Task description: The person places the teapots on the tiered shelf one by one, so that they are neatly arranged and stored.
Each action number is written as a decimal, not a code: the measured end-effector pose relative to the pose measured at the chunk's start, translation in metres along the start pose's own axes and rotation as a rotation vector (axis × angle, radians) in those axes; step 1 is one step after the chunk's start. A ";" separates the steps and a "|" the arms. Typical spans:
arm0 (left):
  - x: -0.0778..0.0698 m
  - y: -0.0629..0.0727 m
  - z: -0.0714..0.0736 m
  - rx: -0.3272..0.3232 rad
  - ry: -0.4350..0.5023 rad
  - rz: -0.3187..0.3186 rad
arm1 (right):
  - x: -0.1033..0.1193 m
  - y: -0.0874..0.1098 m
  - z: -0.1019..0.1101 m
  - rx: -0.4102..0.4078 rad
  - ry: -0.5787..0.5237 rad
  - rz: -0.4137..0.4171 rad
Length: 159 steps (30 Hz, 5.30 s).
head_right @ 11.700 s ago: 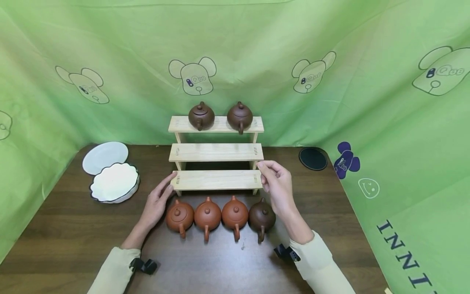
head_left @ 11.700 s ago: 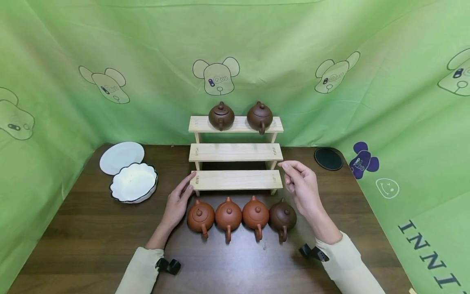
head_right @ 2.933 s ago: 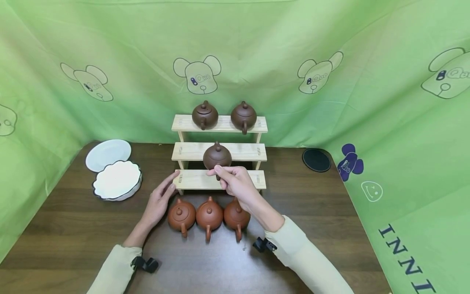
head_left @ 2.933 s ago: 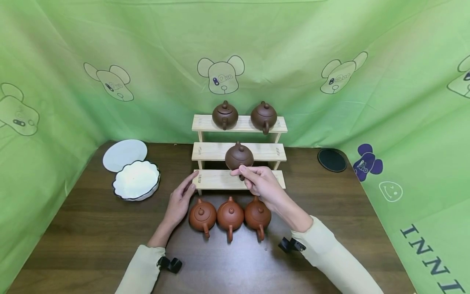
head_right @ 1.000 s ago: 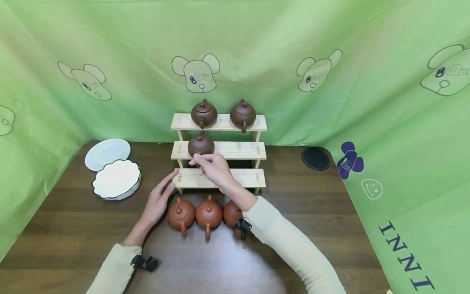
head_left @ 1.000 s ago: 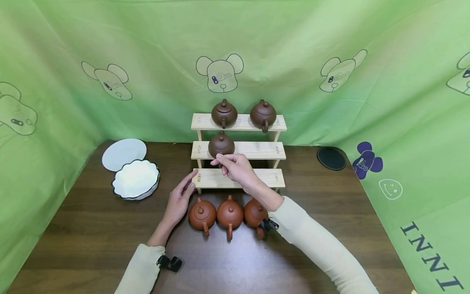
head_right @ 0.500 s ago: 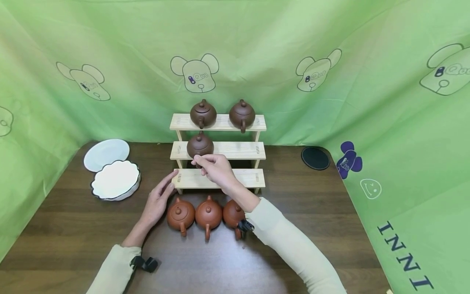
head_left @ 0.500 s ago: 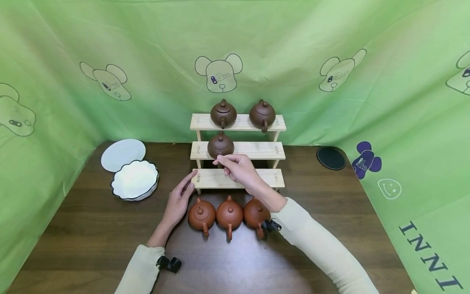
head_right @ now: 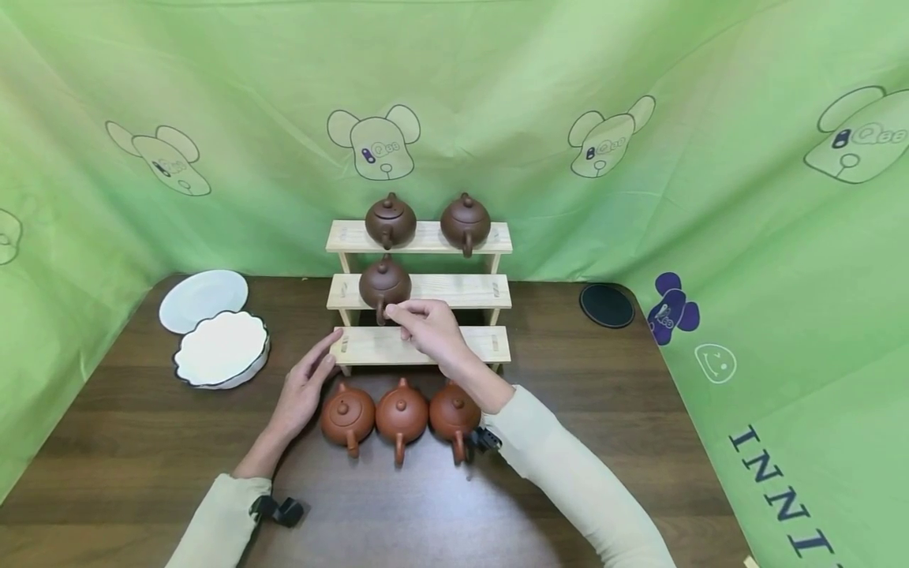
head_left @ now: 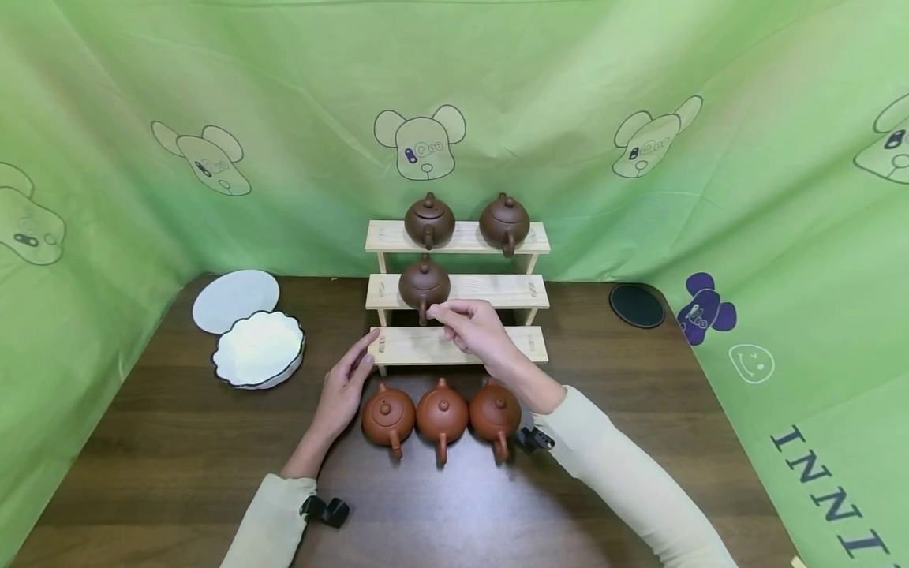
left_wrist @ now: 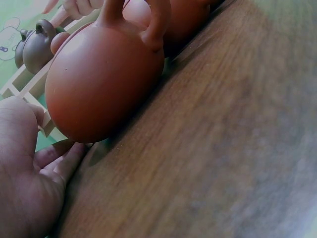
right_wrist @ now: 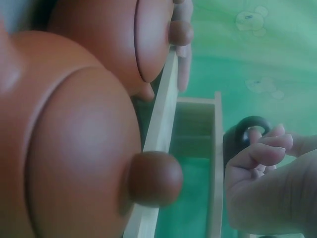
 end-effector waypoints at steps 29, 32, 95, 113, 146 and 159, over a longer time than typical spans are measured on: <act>-0.008 0.002 -0.001 -0.026 -0.016 -0.039 | -0.008 0.073 0.027 -0.088 0.042 0.147; -0.002 0.001 0.000 -0.022 -0.020 -0.032 | -0.009 0.078 0.031 -0.099 0.042 0.154; 0.018 -0.002 0.003 -0.003 -0.058 0.032 | -0.111 0.152 0.074 -0.028 0.179 -0.086; 0.003 0.000 0.000 -0.028 -0.034 -0.008 | -0.130 0.156 0.057 0.166 0.070 -0.148; 0.001 0.001 0.002 -0.020 -0.076 0.057 | -0.133 0.149 0.029 0.256 0.004 -0.137; 0.005 0.001 0.003 -0.035 -0.067 -0.012 | -0.134 0.149 0.032 0.227 -0.017 -0.086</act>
Point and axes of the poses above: each hand's wrist, its own y-axis away from the middle knuckle, its own z-axis out of the back of the hand, x = y × z, the point moved 5 cm from there along -y, towards the middle knuckle, and after that the axes turned 6 degrees about y, right-handed, at the moved point
